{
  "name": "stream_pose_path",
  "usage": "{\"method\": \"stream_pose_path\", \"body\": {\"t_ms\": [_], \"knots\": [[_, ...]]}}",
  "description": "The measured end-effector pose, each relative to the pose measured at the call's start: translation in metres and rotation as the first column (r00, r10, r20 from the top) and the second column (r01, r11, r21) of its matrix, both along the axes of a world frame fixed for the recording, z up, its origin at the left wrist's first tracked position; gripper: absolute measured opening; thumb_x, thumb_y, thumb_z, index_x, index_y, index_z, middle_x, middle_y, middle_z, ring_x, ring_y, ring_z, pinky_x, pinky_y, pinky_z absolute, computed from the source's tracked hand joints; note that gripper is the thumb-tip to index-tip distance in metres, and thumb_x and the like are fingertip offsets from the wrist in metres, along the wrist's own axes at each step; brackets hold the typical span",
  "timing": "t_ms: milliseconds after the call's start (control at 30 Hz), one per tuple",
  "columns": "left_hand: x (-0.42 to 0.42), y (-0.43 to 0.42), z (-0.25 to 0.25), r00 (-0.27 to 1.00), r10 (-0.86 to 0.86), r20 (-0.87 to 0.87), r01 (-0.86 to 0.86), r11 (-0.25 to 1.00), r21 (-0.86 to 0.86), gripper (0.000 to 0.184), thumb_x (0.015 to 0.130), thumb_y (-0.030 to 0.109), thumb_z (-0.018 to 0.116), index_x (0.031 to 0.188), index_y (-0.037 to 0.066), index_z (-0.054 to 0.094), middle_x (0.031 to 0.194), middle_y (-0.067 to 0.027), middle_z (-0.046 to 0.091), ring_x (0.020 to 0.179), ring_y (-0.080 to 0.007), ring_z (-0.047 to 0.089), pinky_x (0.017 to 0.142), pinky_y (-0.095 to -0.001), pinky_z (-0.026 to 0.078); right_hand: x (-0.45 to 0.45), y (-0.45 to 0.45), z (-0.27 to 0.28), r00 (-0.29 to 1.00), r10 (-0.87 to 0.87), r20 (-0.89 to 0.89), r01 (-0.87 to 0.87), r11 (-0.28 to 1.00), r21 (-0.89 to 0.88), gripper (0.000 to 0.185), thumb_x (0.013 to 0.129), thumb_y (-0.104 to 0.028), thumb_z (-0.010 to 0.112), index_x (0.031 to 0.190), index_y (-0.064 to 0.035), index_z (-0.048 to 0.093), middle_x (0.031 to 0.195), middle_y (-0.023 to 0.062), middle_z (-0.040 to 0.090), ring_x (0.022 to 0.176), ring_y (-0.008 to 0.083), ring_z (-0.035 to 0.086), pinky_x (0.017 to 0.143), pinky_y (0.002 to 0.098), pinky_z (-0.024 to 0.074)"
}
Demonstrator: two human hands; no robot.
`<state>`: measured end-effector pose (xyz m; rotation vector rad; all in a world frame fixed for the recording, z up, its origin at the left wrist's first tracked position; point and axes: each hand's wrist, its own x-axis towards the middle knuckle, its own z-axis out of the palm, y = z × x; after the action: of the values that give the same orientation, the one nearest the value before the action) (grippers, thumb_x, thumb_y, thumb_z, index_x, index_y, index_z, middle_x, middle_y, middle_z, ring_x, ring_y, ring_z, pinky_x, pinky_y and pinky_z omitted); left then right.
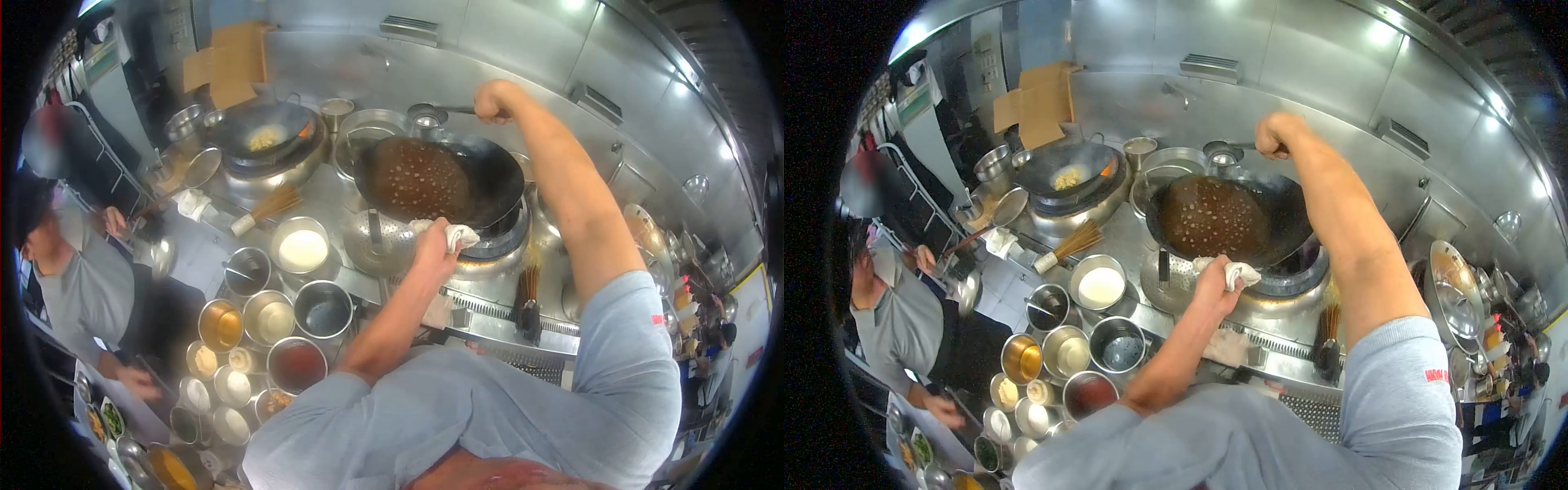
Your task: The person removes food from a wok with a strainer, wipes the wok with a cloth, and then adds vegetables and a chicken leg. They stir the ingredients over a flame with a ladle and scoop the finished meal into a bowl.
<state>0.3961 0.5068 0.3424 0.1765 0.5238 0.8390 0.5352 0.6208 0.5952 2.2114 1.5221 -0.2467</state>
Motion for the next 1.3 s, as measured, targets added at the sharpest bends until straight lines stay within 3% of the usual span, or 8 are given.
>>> {"method": "stream_pose_path", "body": {"t_ms": [33, 267, 500, 567, 1000, 1067, 1300], "knots": [[0.001, 0.002, -0.001, 1.000, 0.004, 0.003, -0.004, 1.000, -0.018, 0.009, 0.081, 0.010, 0.053, 0.084, 0.002, 0.055, 0.080, -0.0099, 0.055, 0.069, -0.0188, 0.056, 0.050, -0.0284, 0.042, 0.001, 0.003, -0.003, 1.000, 0.017, -0.010, -0.017, 1.000, 0.013, 0.010, 0.067, -0.005, 0.051, 0.063, -0.0033, 0.059, 0.063, 0.0131, 0.059, 0.059, 0.0261, 0.056, 0.055, 0.0412, 0.0427], [0.001, 0.010, 0.000, 0.992, -0.006, 0.125, 0.012, 0.999, -0.047, 0.007, 0.084, 0.010, 0.051, 0.083, 0.004, 0.054, 0.076, -0.0068, 0.055, 0.066, -0.0155, 0.056, 0.048, -0.0264, 0.042, 0.001, 0.022, -0.016, 1.000, 0.025, 0.017, -0.026, 0.999, 0.024, 0.010, 0.062, -0.003, 0.051, 0.063, -0.0016, 0.061, 0.062, 0.0139, 0.059, 0.056, 0.0267, 0.056, 0.053, 0.0419, 0.0426], [-0.003, 0.009, 0.011, 0.994, 0.003, 0.112, 0.005, 0.998, -0.068, 0.006, 0.085, 0.009, 0.050, 0.083, 0.004, 0.053, 0.075, -0.0060, 0.054, 0.063, -0.0148, 0.055, 0.045, -0.0243, 0.041, 0.002, 0.028, -0.020, 0.999, 0.027, 0.043, -0.026, 0.999, -0.021, 0.010, 0.064, -0.004, 0.052, 0.062, -0.0011, 0.061, 0.063, 0.0139, 0.060, 0.057, 0.0263, 0.056, 0.054, 0.0422, 0.0425], [-0.004, 0.009, 0.013, 0.996, -0.013, 0.087, 0.019, 0.997, -0.073, 0.013, 0.088, 0.011, 0.044, 0.080, 0.007, 0.053, 0.075, -0.0040, 0.055, 0.066, -0.0124, 0.054, 0.043, -0.0201, 0.040, 0.004, 0.031, -0.021, 0.999, 0.029, 0.035, -0.028, 0.999, -0.015, 0.009, 0.064, -0.004, 0.052, 0.062, -0.0011, 0.061, 0.063, 0.0138, 0.060, 0.057, 0.0263, 0.056, 0.055, 0.0422, 0.0426], [-0.002, 0.019, 0.008, 0.994, -0.018, 0.110, 0.025, 0.998, -0.063, 0.015, 0.089, 0.010, 0.042, 0.078, 0.007, 0.052, 0.073, -0.0043, 0.053, 0.062, -0.0124, 0.052, 0.042, -0.0199, 0.040, -0.005, 0.032, -0.016, 0.997, 0.041, 0.058, -0.040, 0.999, -0.015, 0.013, 0.064, -0.005, 0.053, 0.067, -0.0031, 0.065, 0.067, 0.0141, 0.062, 0.063, 0.0273, 0.059, 0.059, 0.0423, 0.0445], [-0.001, 0.021, 0.004, 0.987, -0.021, 0.162, 0.033, 0.997, -0.069, 0.005, 0.084, 0.007, 0.049, 0.082, 0.005, 0.053, 0.075, -0.0060, 0.053, 0.065, -0.0141, 0.053, 0.047, -0.0242, 0.040, -0.010, 0.028, -0.013, 0.997, 0.050, 0.064, -0.049, 0.999, -0.013, 0.013, 0.064, -0.005, 0.053, 0.068, -0.0032, 0.066, 0.067, 0.0144, 0.063, 0.063, 0.0272, 0.059, 0.059, 0.0424, 0.0445], [-0.003, 0.021, 0.007, 0.988, -0.021, 0.154, 0.034, 0.996, -0.080, 0.005, 0.083, 0.006, 0.049, 0.081, 0.005, 0.053, 0.075, -0.0060, 0.053, 0.064, -0.0139, 0.053, 0.046, -0.0237, 0.040, -0.010, 0.032, -0.014, 0.990, 0.083, 0.112, -0.078, 0.996, -0.043, 0.012, 0.062, -0.004, 0.054, 0.066, -0.0032, 0.066, 0.066, 0.0150, 0.063, 0.063, 0.0273, 0.060, 0.058, 0.0432, 0.0443]]}}
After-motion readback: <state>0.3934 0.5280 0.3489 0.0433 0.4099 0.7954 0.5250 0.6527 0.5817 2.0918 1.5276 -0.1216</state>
